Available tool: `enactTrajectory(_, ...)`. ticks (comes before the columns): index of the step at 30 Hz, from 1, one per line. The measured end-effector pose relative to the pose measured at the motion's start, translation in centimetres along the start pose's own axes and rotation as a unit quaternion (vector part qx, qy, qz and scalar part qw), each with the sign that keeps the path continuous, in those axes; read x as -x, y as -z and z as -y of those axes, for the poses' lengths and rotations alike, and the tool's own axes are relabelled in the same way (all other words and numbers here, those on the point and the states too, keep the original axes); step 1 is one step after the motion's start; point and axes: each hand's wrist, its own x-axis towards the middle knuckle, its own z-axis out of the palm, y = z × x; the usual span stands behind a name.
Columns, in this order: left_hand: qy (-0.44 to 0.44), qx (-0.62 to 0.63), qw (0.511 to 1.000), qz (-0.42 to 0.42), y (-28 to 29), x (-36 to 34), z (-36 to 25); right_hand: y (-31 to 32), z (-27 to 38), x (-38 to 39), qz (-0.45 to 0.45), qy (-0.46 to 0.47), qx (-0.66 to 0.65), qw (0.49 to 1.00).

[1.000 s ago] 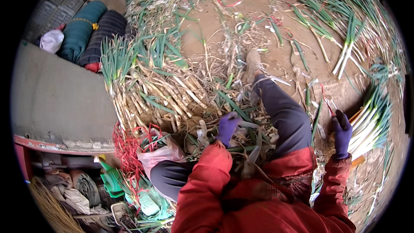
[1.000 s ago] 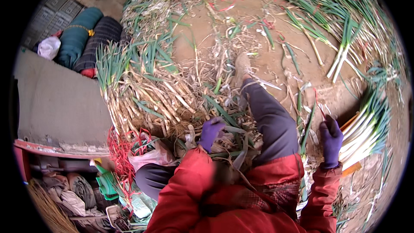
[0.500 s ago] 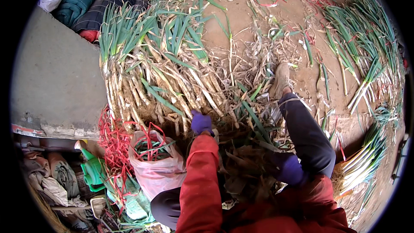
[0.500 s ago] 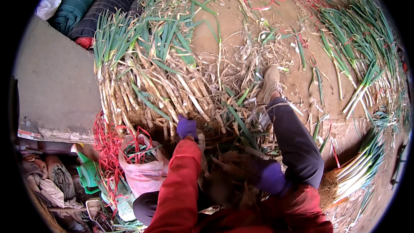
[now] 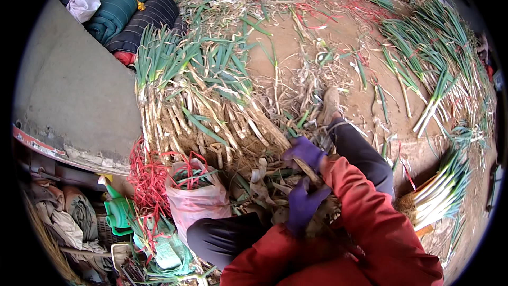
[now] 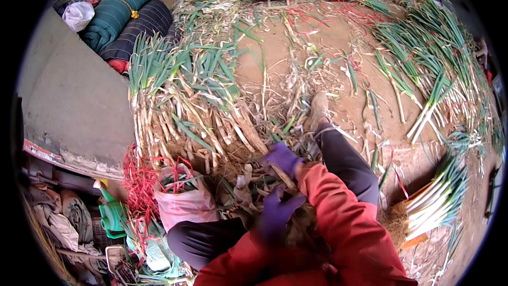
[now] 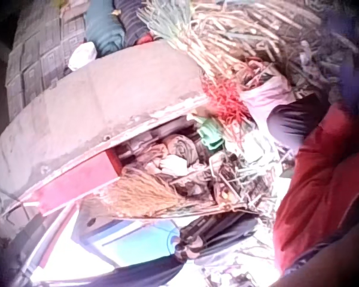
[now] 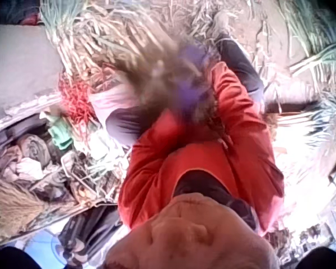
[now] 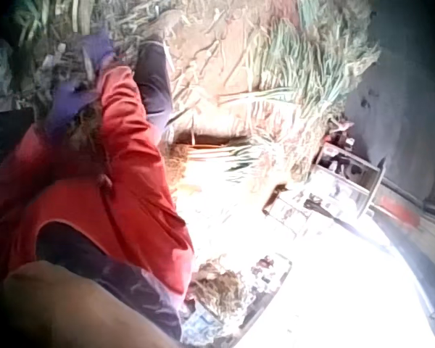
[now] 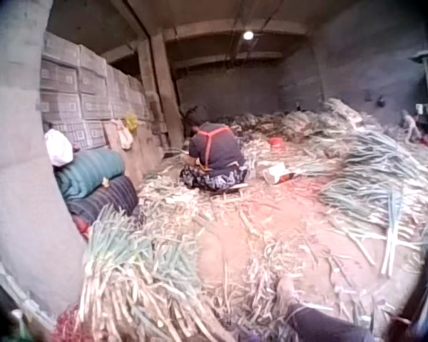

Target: The person cleans scallions by hand, peeling away the outer dirty layers from each stalk and placing the cleaned scallions onto a wooden board.

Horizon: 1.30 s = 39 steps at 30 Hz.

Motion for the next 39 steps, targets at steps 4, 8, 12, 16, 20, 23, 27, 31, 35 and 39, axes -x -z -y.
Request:
enactTrajectory(4, 0.151, 0.201, 0.967, -0.039, 3.6, -1.0, -0.8, 0.8, 1.1, 12.0, 0.044, -0.151, -0.276, 0.948)
enactTrajectory(8, 0.135, 0.288, 0.945, -0.081, 3.4, -4.3, -3.2, -1.6, -1.5, 22.5, -0.131, 0.205, 0.317, 0.917)
enactTrajectory(12, 0.137, 0.254, 0.956, -0.047, 2.9, -7.4, -3.5, -5.6, -1.9, 27.7, -0.258, 0.154, 0.530, 0.793)
enactTrajectory(16, 0.123, 0.372, 0.919, 0.046, 3.1, -6.7, -5.6, -4.8, -3.8, 29.1, -0.015, 0.062, -0.192, 0.979)
enactTrajectory(20, -0.006, 0.127, 0.990, -0.058, 3.0, -7.5, -3.4, -3.5, -4.9, 28.0, -0.002, 0.075, -0.152, 0.985)
enactTrajectory(23, -0.164, -0.286, 0.944, -0.019, 1.6, -4.7, -4.7, -3.3, -2.2, 26.2, -0.075, 0.022, -0.107, 0.991)
enactTrajectory(27, -0.352, -0.418, 0.770, 0.329, -1.8, 6.4, -5.0, -0.3, -7.2, 20.3, -0.162, 0.255, -0.020, 0.953)
enactTrajectory(31, -0.028, -0.031, 0.923, 0.383, 4.9, 1.1, -4.2, -2.8, -2.1, 24.7, -0.194, 0.197, 0.110, 0.955)
enactTrajectory(35, 0.141, 0.154, 0.965, 0.160, 6.3, -6.6, -6.1, -6.1, -3.3, 28.1, -0.196, 0.175, 0.110, 0.959)
enactTrajectory(39, 0.153, 0.223, 0.960, 0.070, 5.4, -8.4, -6.4, -5.6, -5.7, 27.3, -0.165, 0.198, 0.190, 0.947)
